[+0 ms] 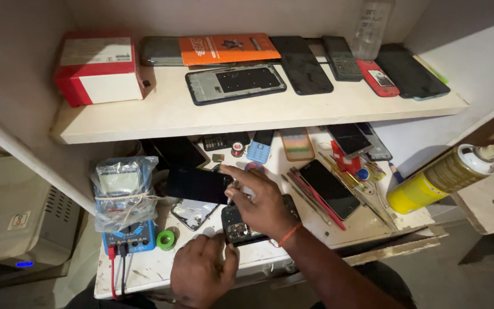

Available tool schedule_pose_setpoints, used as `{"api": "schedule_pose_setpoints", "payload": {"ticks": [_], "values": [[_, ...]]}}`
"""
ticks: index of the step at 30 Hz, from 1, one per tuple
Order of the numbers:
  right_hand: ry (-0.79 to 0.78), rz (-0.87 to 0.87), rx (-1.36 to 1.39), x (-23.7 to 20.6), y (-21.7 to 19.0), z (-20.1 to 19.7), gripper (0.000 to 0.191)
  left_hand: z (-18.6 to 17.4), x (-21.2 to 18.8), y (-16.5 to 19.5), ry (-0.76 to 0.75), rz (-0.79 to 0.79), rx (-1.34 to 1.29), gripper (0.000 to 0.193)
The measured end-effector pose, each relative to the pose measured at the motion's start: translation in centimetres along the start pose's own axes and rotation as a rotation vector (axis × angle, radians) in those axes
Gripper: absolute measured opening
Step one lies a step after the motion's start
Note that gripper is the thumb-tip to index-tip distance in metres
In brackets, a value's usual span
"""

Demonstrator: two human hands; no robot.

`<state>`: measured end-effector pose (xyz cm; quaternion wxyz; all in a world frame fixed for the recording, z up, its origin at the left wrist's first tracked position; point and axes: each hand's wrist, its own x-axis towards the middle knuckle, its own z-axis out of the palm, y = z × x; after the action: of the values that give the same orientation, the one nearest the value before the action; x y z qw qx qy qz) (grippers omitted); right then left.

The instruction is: The person repairs a disassembled smartphone on a cluttered workbench, using a screwdriver and pry tool to work on the internal components and battery area of the phone. They reposition the phone body and other phones on the bench while continuing to work on the device, then lift the phone at the end.

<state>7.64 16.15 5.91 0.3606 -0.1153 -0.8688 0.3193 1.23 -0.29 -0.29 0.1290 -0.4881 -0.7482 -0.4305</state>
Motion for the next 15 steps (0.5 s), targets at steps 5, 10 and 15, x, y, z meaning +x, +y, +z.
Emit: {"api": "schedule_pose_setpoints", "payload": {"ticks": [5,10,15], "values": [[-0.066,-0.048,0.063,-0.1,-0.2,-0.2,0.061,0.2,0.5,0.6,0.073,-0.193,-0.087,0.040],[-0.017,0.067,0.057,-0.4,0.0,0.0,0.054,0.5,1.7,0.3,0.126,-0.274,-0.182,0.040],[-0.010,0.204,0.188,-0.7,0.7,0.1,0.054,0.8,2.4,-0.1,0.054,-0.171,-0.074,0.026]]}}
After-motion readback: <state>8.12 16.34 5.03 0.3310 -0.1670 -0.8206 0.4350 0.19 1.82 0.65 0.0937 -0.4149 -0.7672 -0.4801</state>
